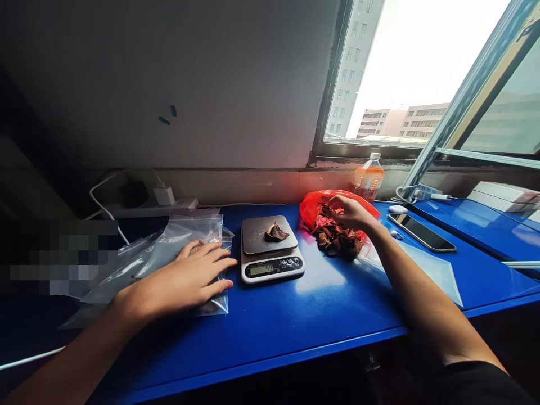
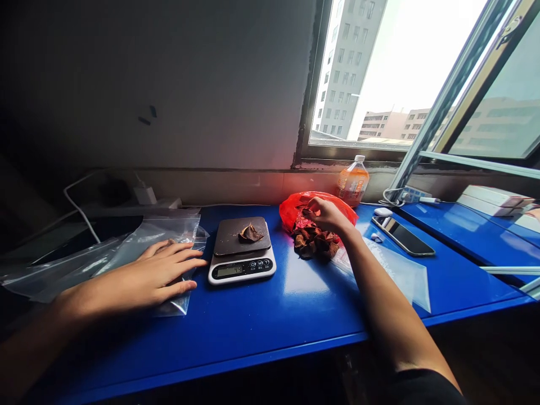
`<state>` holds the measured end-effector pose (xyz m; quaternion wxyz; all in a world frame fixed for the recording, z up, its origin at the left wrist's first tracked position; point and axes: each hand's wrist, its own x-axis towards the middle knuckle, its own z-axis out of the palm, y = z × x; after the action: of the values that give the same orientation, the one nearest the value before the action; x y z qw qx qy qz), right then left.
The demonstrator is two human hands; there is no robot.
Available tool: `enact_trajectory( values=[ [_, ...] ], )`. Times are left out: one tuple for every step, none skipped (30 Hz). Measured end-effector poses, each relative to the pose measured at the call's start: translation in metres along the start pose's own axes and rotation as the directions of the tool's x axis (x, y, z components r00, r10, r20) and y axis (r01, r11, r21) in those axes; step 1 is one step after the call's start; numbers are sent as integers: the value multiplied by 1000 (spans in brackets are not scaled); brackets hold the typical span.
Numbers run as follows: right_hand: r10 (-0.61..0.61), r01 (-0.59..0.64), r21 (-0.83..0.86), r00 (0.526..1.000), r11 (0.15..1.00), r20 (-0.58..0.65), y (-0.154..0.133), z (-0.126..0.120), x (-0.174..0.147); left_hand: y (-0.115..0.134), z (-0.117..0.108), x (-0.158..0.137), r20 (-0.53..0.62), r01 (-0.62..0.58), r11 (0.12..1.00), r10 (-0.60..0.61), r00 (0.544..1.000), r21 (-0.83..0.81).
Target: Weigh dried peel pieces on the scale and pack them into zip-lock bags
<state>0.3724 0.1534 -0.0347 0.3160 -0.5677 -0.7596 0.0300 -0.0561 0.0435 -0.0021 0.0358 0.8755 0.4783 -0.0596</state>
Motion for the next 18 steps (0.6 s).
enact_trajectory(
  values=[
    [23,-22,7,999,1000,-47,1,0,0,1,0,0,0,1,1000,-1,1000,4],
    [50,-48,21,995,999,-91,2,-1,0,1,-1,0,4,3,1000,-3,1000,9],
    [77,-72,43,989,996,-125,2,-2,0,2,-2,0,10,6,1000,-6,1000,16],
    [99,-89,75,985,993,-143,0,-5,0,3,-2,-1,18,8,1000,-9,1000,21],
    [114,-99,115,984,988,-137,-4,-8,-1,4,-3,-1,27,11,1000,-12,1000,23],
    [117,-100,156,987,983,-109,-10,-12,-3,5,-4,-1,33,13,1000,-14,999,23],
    [99,-85,193,993,977,-64,-19,-16,-5,5,-4,-1,36,13,1000,-14,999,22],
    [62,-59,223,998,973,-7,-29,-19,-7,6,-5,-1,37,10,1000,-11,999,20],
    [7,-18,241,999,970,46,-42,-21,-9,6,-5,-1,34,4,1000,-5,999,20],
    [-59,36,243,994,969,88,-55,-20,-10,6,-5,-1,28,-4,1000,4,1000,22],
    [-111,81,239,987,968,117,-68,-18,-11,6,-4,-1,18,-14,1000,13,1000,24],
    [-162,129,226,977,966,136,-81,-13,-12,5,-3,0,7,-21,999,21,1000,25],
    [-192,165,195,973,967,128,-92,-5,-12,4,-1,0,-4,-25,999,25,1000,25],
    [-205,187,149,972,971,116,-101,4,-12,3,0,1,-14,-29,999,29,999,25],
    [-198,190,95,976,977,88,-109,14,-11,2,1,1,-19,-31,999,31,999,26],
    [-183,179,59,981,982,70,-114,24,-10,1,2,1,-22,-32,999,33,999,28],
    [-162,159,42,985,986,59,-118,34,-9,0,3,1,-25,-35,999,35,999,32],
    [-141,138,45,988,989,55,-121,41,-8,0,3,1,-27,-37,999,38,999,34]
  ],
)
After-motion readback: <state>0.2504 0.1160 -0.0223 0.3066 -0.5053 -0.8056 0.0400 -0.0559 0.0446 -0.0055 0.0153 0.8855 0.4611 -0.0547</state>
